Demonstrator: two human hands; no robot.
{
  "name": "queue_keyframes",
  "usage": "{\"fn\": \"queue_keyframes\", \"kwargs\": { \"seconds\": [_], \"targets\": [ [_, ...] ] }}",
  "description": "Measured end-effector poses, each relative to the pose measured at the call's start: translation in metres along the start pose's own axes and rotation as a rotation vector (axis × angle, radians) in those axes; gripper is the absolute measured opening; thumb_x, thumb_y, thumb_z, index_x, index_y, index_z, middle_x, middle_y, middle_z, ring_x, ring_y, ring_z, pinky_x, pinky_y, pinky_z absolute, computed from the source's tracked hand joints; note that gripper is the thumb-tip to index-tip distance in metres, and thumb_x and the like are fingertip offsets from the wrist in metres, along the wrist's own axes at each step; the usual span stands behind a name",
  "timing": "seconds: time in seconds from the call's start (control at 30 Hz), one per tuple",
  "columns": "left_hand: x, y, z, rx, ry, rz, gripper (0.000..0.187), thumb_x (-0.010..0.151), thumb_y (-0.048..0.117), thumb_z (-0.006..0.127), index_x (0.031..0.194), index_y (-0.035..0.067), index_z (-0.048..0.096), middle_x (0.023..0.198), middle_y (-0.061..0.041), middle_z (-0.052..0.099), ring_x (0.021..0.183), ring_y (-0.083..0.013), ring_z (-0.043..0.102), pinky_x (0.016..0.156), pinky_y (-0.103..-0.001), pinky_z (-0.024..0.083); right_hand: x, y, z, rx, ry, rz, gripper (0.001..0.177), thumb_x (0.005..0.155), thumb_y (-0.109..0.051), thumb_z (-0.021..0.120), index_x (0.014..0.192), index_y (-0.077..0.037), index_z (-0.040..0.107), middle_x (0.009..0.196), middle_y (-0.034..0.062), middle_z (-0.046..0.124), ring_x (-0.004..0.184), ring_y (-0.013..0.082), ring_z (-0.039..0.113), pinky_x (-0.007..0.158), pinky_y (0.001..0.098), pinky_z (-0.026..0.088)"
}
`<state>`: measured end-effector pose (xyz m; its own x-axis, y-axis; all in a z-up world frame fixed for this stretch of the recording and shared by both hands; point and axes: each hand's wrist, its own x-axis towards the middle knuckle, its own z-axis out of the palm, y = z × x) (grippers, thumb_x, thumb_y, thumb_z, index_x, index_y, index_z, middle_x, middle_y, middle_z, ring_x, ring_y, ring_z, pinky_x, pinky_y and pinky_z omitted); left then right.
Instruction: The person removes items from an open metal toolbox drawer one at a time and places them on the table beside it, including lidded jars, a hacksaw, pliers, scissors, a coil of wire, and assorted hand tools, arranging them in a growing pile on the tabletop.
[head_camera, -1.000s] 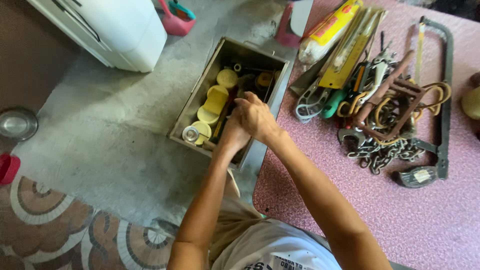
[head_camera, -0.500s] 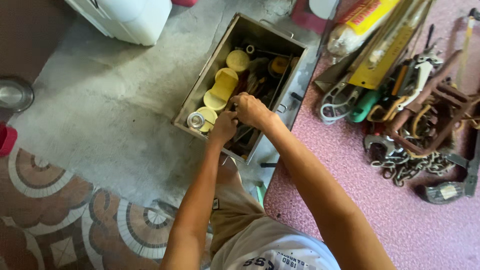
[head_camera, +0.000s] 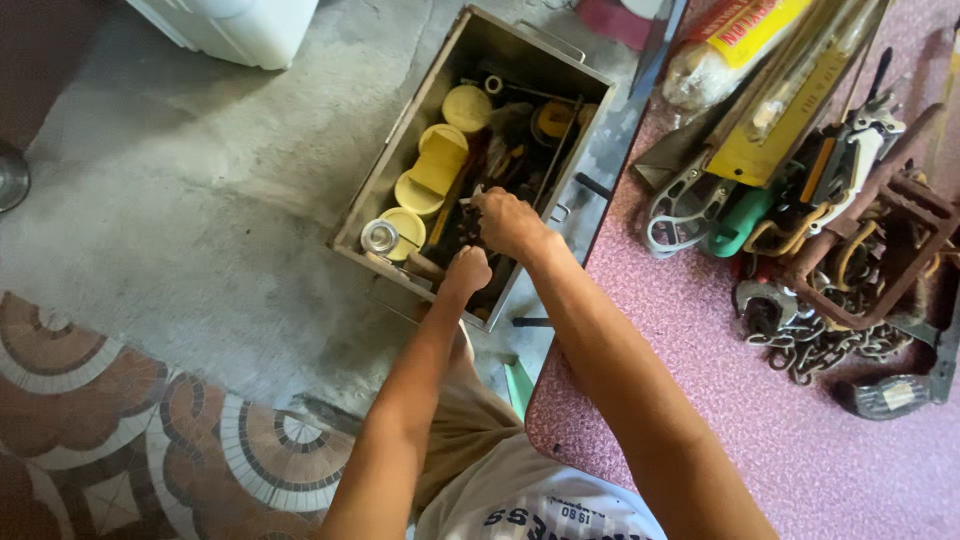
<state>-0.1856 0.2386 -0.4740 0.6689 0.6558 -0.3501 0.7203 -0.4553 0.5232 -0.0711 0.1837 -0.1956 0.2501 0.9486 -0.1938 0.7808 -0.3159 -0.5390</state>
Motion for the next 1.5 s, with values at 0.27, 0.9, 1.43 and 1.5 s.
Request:
{"fn": "queue_keyframes", "kwargs": {
  "seconds": [0.27, 0.9, 1.43, 1.5],
  "targets": [
    [0.005, 0.015, 0.002, 0.031, -0.077, -0.211, 0.027, 0.092, 0.011, 0.055, 0.111, 0.004, 0.073, 0.129, -0.021, 0.065, 0.123, -0.0405, 0.061, 0.103, -0.05, 0.05, 0.002, -0.007, -0.005, 0.025, -0.039, 0.046, 0.055, 0.082, 0.002, 0.055, 0.134, -0.01, 0.065, 0.131, 0.0193, 0.061, 0.123, 0.0385, 0.059, 0.103, 0.0486, 0.047],
    [0.002, 0.013, -0.012, -0.147, 0.118, 0.015, 0.024, 0.092, 0.014, 0.063, 0.112, 0.002, 0.069, 0.121, -0.023, 0.068, 0.117, -0.0416, 0.063, 0.097, -0.049, 0.051, 0.006, 0.006, 0.008, -0.149, -0.029, 0.056, 0.029, 0.084, -0.009, 0.062, 0.11, -0.006, 0.072, 0.119, 0.0227, 0.067, 0.114, 0.0415, 0.065, 0.096, 0.0544, 0.051],
    [-0.076, 0.101, -0.208, -1.479, 0.197, 0.114, 0.016, 0.098, 0.011, 0.069, 0.114, 0.007, 0.069, 0.098, -0.004, 0.072, 0.087, -0.0136, 0.069, 0.078, -0.031, 0.061, 0.018, 0.015, 0.015, 0.046, 0.015, 0.155, 0.058, 0.089, -0.02, 0.062, 0.144, -0.006, 0.05, 0.121, 0.0285, 0.066, 0.116, 0.0439, 0.064, 0.098, 0.0515, 0.052],
    [-0.076, 0.106, -0.216, -1.549, 0.151, 0.161, 0.018, 0.099, 0.013, 0.068, 0.116, 0.007, 0.068, 0.098, -0.005, 0.072, 0.088, -0.0151, 0.07, 0.079, -0.033, 0.063, 0.019, 0.016, 0.014, 0.175, -0.059, 0.185, 0.056, 0.08, -0.019, 0.065, 0.135, -0.013, 0.057, 0.115, 0.0241, 0.069, 0.111, 0.0415, 0.066, 0.094, 0.05, 0.054]
  ]
}}
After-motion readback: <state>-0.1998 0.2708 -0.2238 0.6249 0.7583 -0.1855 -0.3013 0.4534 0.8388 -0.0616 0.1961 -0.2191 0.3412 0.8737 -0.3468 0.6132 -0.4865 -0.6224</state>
